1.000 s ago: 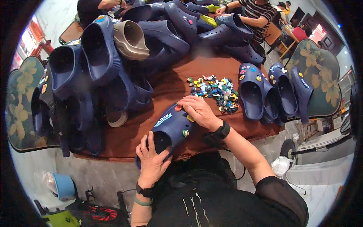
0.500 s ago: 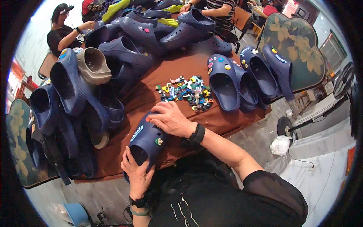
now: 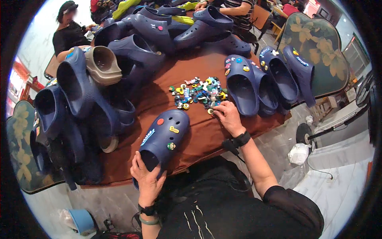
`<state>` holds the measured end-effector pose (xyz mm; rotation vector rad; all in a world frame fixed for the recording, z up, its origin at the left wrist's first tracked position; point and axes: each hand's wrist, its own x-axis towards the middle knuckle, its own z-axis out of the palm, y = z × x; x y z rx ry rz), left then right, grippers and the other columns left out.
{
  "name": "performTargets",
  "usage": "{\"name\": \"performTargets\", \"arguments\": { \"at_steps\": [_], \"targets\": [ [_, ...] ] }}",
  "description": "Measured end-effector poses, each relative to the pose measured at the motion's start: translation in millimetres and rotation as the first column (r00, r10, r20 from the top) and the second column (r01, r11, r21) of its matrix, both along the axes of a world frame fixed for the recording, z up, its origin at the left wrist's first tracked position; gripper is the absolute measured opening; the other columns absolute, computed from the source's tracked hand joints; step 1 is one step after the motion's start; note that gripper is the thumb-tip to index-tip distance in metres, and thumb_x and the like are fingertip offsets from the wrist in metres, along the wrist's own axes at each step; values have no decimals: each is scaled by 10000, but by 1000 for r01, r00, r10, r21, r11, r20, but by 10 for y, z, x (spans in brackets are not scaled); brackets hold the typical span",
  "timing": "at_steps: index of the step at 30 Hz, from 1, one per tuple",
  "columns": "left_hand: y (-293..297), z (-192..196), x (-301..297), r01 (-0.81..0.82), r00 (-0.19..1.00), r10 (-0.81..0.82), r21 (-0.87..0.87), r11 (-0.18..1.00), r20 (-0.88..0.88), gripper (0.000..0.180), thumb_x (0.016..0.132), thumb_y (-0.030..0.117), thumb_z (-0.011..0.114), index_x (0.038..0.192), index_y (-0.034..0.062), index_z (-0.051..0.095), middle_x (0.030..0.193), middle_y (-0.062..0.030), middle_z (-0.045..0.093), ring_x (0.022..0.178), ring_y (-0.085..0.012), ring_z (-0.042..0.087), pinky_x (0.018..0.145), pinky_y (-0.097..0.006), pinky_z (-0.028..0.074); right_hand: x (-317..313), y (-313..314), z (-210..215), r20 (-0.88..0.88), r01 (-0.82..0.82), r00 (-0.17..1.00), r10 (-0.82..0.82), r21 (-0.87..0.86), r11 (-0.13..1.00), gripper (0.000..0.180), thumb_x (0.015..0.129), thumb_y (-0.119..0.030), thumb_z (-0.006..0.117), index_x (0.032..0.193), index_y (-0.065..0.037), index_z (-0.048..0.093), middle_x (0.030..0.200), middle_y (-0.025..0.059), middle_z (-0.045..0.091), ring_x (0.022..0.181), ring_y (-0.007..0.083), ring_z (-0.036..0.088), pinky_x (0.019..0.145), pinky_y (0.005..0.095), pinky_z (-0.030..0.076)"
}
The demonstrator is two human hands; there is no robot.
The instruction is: Attaching decorative charms into the holes of blue clogs.
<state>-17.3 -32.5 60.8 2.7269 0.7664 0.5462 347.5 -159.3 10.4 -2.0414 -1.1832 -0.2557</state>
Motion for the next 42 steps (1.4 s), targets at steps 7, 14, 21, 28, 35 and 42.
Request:
{"name": "performTargets", "arguments": {
  "at_steps": [7,14,21,28,35,42],
  "targets": [
    [-9,1,13,2,1000,-2,9,1000,-20,350,722,271,765,1059,193,714,1548,-283,185,1362,-431,251,1043,-540,241,-109,-37,92,237,54,971,-23,-126,991,182,766,-121,723,910,-120,612,934,41,607,961,255,536,867,423,359],
    [-15,31,2,0,1000,-1,-13,1000,-3,336,738,266,754,1068,224,709,1555,-254,182,1365,-434,246,1045,-546,241,-138,43,111,405,79,913,39,-271,959,112,828,-135,638,927,-103,599,874,55,612,922,253,545,930,451,335],
    [-29,29,-17,-5,1000,5,-8,1000,-18,340,730,254,762,1065,238,708,1553,-231,193,1366,-436,232,1038,-552,249,-532,441,615,207,-190,962,180,29,981,159,785,-86,700,938,-116,669,887,31,654,908,242,580,920,416,356],
    [-23,40,-6,-4,1000,4,-1,1000,0,372,713,246,776,1076,234,697,1564,-214,180,1368,-425,237,1034,-548,254,-771,968,652,309,-425,859,409,-17,905,120,767,-108,717,878,-135,681,897,-7,657,954,201,591,997,458,340],
    [-13,70,-18,-1,1000,1,-41,999,-7,404,689,240,793,1080,223,694,1576,-204,160,1374,-418,235,1032,-539,259,-863,852,688,214,-464,857,469,-75,883,178,821,-146,685,999,-144,701,1002,3,634,1074,233,540,1007,473,318],
    [-12,106,15,-9,999,7,-69,998,-32,371,705,262,782,1051,165,691,1515,-263,251,1353,-446,246,1052,-554,228,-991,801,759,365,-384,775,516,-377,843,340,921,-249,549,1177,-33,605,1081,54,569,1098,230,518,1084,557,218]
  ]
}}
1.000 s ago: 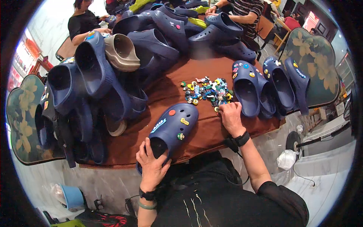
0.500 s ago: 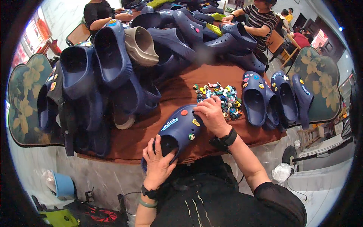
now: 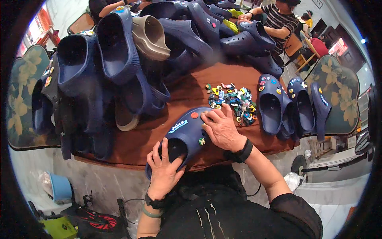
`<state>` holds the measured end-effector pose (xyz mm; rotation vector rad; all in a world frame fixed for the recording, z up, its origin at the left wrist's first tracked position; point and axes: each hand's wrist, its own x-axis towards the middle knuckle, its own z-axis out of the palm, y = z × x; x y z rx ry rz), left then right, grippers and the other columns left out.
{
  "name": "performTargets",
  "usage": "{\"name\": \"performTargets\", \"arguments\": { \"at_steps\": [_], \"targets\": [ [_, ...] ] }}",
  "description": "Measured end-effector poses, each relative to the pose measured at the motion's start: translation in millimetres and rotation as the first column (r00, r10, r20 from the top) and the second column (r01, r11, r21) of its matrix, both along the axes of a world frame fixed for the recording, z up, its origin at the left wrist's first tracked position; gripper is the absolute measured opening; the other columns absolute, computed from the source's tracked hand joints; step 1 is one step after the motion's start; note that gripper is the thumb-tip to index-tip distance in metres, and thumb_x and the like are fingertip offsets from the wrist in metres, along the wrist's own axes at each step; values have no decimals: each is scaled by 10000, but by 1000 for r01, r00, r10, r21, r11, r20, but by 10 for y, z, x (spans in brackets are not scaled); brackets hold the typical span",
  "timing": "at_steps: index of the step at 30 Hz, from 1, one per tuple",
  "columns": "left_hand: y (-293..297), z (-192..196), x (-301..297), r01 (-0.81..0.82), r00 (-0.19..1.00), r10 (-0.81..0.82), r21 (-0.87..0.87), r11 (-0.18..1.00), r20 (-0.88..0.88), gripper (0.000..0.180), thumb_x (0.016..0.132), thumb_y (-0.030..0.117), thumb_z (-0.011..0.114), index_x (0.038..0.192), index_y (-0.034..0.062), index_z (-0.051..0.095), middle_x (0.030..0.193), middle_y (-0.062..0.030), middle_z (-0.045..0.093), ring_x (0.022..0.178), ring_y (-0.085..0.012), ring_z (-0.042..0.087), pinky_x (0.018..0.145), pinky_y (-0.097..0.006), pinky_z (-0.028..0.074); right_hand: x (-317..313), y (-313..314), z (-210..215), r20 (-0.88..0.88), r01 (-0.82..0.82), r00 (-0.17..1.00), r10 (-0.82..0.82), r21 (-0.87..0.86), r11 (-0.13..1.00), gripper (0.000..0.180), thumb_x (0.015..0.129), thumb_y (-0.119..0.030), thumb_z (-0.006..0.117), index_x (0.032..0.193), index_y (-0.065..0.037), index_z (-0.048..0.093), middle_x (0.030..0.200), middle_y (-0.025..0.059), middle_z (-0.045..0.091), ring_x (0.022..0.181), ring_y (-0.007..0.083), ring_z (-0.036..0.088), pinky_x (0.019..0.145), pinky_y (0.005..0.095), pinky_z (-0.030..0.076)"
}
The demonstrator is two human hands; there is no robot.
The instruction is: Attaching decorative charms into the holes of blue clogs.
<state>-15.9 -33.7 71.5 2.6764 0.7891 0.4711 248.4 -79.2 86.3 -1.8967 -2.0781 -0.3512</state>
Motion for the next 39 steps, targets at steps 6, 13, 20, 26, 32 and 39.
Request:
{"name": "performTargets", "arguments": {
  "at_steps": [6,13,20,26,32,39],
  "targets": [
    [3,-7,-16,4,1000,-4,2,1000,2,404,702,256,785,1082,169,678,1514,-263,250,1360,-447,234,1056,-553,219,98,32,-67,-250,36,968,-8,107,994,233,850,-133,657,1082,-137,677,971,7,631,986,198,582,1064,527,250],
    [13,-47,-16,17,999,-17,-2,1000,43,402,690,254,793,1066,168,681,1535,-262,214,1368,-442,227,1055,-545,218,227,174,-99,-302,89,952,-53,107,990,145,783,-97,703,912,-163,711,886,-13,638,928,190,599,1012,465,305],
    [34,-25,-37,20,999,-19,-32,999,40,391,678,245,800,1043,169,682,1546,-246,205,1361,-434,242,1053,-534,221,182,47,91,-272,33,962,-13,68,997,178,876,-189,634,1019,-147,731,1153,58,589,1180,289,470,1005,459,303],
    [37,-1,-33,22,1000,-21,-38,999,23,393,678,251,804,1043,179,676,1544,-239,210,1346,-433,259,1049,-542,228,287,-20,49,-250,-47,968,22,-93,995,262,938,-188,526,1107,-140,721,1203,98,556,1234,319,437,1041,462,288],
    [33,-16,-27,26,1000,-26,-28,999,10,404,699,266,792,1076,189,670,1533,-239,226,1332,-440,262,1047,-559,230,237,60,108,-176,-53,984,33,-110,993,223,919,-210,567,1047,-135,734,1159,70,572,1203,271,472,1011,527,284],
    [7,-36,-23,-2,1000,2,32,999,12,421,676,243,809,1076,206,684,1570,-203,170,1371,-414,241,1031,-533,260,171,1,15,-323,16,946,-23,-25,1000,208,919,-205,590,1023,-101,737,1071,74,601,1113,242,539,991,451,359]
  ]
}}
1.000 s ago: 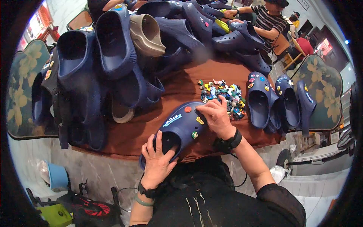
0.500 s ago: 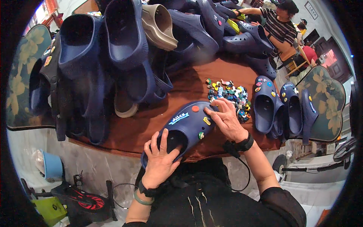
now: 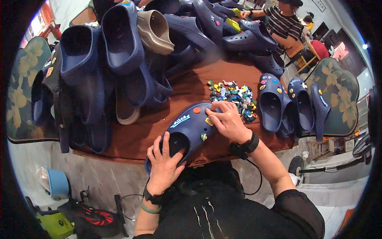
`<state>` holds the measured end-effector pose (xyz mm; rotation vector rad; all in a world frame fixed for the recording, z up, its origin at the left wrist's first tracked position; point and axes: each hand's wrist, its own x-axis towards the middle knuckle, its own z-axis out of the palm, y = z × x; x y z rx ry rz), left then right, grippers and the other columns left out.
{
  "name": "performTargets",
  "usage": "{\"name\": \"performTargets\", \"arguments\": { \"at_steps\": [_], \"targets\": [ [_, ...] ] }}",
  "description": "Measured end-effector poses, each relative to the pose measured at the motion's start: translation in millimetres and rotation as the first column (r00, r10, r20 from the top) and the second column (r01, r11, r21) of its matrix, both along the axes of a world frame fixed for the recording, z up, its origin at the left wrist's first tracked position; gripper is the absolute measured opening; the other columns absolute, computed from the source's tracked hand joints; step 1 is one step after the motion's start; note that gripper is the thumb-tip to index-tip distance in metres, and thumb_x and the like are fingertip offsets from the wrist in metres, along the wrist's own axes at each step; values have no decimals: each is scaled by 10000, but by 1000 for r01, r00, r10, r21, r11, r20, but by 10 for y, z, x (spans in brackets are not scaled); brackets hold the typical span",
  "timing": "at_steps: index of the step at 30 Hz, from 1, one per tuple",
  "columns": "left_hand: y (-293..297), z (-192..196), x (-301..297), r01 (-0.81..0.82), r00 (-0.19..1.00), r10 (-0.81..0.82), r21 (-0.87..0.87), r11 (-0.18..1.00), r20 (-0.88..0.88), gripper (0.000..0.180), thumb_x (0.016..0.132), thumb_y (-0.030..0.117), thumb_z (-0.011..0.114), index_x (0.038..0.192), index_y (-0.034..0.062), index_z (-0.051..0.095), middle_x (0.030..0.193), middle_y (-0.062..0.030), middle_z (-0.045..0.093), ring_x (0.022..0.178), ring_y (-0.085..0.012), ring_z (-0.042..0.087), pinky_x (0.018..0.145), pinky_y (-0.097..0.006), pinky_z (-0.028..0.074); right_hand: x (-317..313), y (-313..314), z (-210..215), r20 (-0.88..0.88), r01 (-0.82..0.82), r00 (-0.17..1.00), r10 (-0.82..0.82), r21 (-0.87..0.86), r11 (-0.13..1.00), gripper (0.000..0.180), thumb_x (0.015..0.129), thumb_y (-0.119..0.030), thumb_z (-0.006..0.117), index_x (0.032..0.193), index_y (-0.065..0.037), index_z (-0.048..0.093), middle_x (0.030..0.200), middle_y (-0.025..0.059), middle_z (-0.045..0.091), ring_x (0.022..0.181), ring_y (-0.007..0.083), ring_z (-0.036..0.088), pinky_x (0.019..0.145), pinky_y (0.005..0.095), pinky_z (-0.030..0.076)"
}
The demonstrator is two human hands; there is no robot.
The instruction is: Attaching decorative charms into the holes of blue clogs.
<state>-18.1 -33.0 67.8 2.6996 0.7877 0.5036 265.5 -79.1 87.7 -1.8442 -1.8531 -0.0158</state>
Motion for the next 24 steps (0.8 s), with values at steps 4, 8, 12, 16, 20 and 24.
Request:
{"name": "performTargets", "arguments": {
  "at_steps": [4,8,12,16,20,24],
  "targets": [
    [-13,-32,8,-3,1000,3,35,999,5,427,687,251,801,1097,214,687,1568,-206,173,1370,-415,242,1033,-533,259,102,-93,-37,-651,124,756,-67,42,991,234,977,-191,563,1079,-44,715,1095,104,634,1039,199,590,905,297,455],
    [-21,-62,16,-10,1000,10,50,999,1,431,698,256,792,1114,215,687,1563,-214,185,1369,-417,243,1038,-534,257,455,-460,-307,-715,457,654,-249,110,883,148,924,-74,632,1024,8,704,991,68,678,936,162,625,838,280,486],
    [-24,-24,20,-18,999,18,20,1000,-32,425,712,263,783,1121,201,686,1553,-236,198,1369,-422,239,1047,-539,250,686,-847,-502,-725,575,590,-356,67,815,106,898,-75,669,964,1,704,935,56,681,848,120,630,743,243,497],
    [-29,-30,13,-32,999,32,-20,999,-16,315,740,263,768,1022,139,704,1574,-280,129,1399,-435,189,1071,-545,198,689,-947,-613,-550,540,723,-419,72,839,80,844,-53,698,918,-26,708,912,84,681,781,179,650,677,296,499],
    [-26,-30,36,-26,999,25,-12,1000,-31,322,736,258,772,1026,138,702,1576,-274,125,1401,-437,185,1075,-541,199,674,-782,-628,-235,494,859,-454,151,856,102,824,-106,709,923,-84,720,896,77,666,814,253,629,718,369,473],
    [-20,-57,27,-27,999,29,42,999,-45,407,724,271,769,1117,196,693,1560,-253,171,1376,-420,225,1061,-531,224,673,-706,-675,18,516,854,-520,97,851,127,808,-189,721,921,-131,708,879,50,632,889,263,587,780,420,416]
  ]
}}
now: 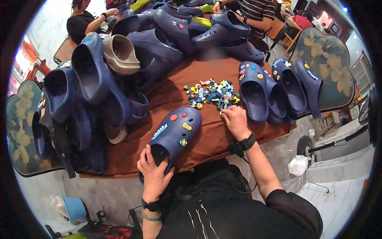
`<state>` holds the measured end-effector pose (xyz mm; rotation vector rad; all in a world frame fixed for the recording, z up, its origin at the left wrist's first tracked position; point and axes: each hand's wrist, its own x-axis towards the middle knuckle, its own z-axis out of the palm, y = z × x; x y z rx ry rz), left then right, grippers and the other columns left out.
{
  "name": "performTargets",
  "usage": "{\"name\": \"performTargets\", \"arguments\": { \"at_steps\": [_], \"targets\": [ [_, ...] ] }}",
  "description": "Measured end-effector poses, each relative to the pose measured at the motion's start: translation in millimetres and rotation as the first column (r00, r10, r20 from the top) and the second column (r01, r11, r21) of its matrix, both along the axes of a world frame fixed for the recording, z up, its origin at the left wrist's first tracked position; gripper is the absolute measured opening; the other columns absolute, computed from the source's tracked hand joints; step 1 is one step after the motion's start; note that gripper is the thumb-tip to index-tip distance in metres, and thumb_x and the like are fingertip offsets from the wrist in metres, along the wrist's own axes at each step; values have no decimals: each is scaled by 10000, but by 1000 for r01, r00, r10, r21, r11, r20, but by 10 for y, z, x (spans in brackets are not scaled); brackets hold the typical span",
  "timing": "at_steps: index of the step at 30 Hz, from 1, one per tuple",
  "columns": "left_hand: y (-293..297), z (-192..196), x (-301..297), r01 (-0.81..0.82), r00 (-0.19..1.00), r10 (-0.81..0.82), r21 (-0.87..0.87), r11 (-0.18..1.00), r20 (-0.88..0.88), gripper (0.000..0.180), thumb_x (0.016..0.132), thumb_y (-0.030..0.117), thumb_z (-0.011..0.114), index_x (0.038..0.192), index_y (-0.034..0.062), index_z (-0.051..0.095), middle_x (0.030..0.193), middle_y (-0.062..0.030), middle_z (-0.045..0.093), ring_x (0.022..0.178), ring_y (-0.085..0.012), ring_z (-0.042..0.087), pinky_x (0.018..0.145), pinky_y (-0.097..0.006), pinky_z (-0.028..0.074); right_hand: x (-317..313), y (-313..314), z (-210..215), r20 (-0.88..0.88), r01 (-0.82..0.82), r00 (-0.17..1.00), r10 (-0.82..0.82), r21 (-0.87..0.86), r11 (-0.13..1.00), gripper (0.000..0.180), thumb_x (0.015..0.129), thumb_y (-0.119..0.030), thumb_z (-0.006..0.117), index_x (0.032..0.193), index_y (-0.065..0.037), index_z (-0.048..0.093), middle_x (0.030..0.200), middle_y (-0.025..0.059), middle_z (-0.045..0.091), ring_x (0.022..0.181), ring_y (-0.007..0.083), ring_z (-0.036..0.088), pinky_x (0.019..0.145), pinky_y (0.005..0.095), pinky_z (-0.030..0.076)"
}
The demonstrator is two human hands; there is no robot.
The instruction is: Attaching decorative charms into the holes of blue clogs.
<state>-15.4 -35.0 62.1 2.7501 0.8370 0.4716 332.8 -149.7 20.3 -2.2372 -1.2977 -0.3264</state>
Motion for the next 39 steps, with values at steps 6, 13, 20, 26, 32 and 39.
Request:
{"name": "performTargets", "arguments": {
  "at_steps": [6,13,20,26,32,39],
  "targets": [
    [-8,27,0,0,1000,0,-16,1000,11,396,726,270,767,1109,198,695,1557,-257,180,1378,-418,224,1061,-521,226,-42,94,35,62,-33,997,42,-137,990,193,776,-134,717,934,-81,619,915,90,608,904,293,577,812,432,403],
    [-10,25,-24,7,1000,-6,-17,1000,24,401,720,261,772,1108,202,690,1554,-250,190,1375,-418,226,1054,-520,231,66,114,61,9,-68,997,71,-212,975,216,768,-127,717,937,-56,603,901,134,609,872,328,588,767,457,461],
    [-17,17,-13,4,999,-4,-9,1000,40,408,709,259,778,1103,204,685,1552,-242,194,1367,-421,234,1053,-527,232,-260,309,492,-642,-156,722,257,211,965,137,830,-71,731,938,-5,678,901,110,697,791,172,660,713,283,521],
    [-14,24,-14,0,999,0,-5,1000,32,407,704,254,781,1096,203,686,1554,-236,192,1364,-424,240,1047,-542,245,-714,572,531,-253,-382,829,499,394,836,123,797,-34,725,911,-40,681,903,76,694,855,225,658,761,320,533],
    [-18,1,-19,6,999,-5,-23,1000,48,397,706,239,781,1091,204,690,1557,-224,194,1359,-426,251,1042,-544,252,-859,531,622,300,-436,861,411,20,900,252,740,-112,601,976,-55,669,982,50,666,1031,236,593,1006,456,405],
    [-2,40,-14,8,1000,-7,-44,999,10,413,703,234,784,1104,215,685,1558,-220,195,1361,-430,247,1038,-544,254,-903,516,719,402,-462,742,536,-272,844,385,784,-127,571,1114,70,602,1025,135,655,1104,257,561,1080,489,351]
  ]
}}
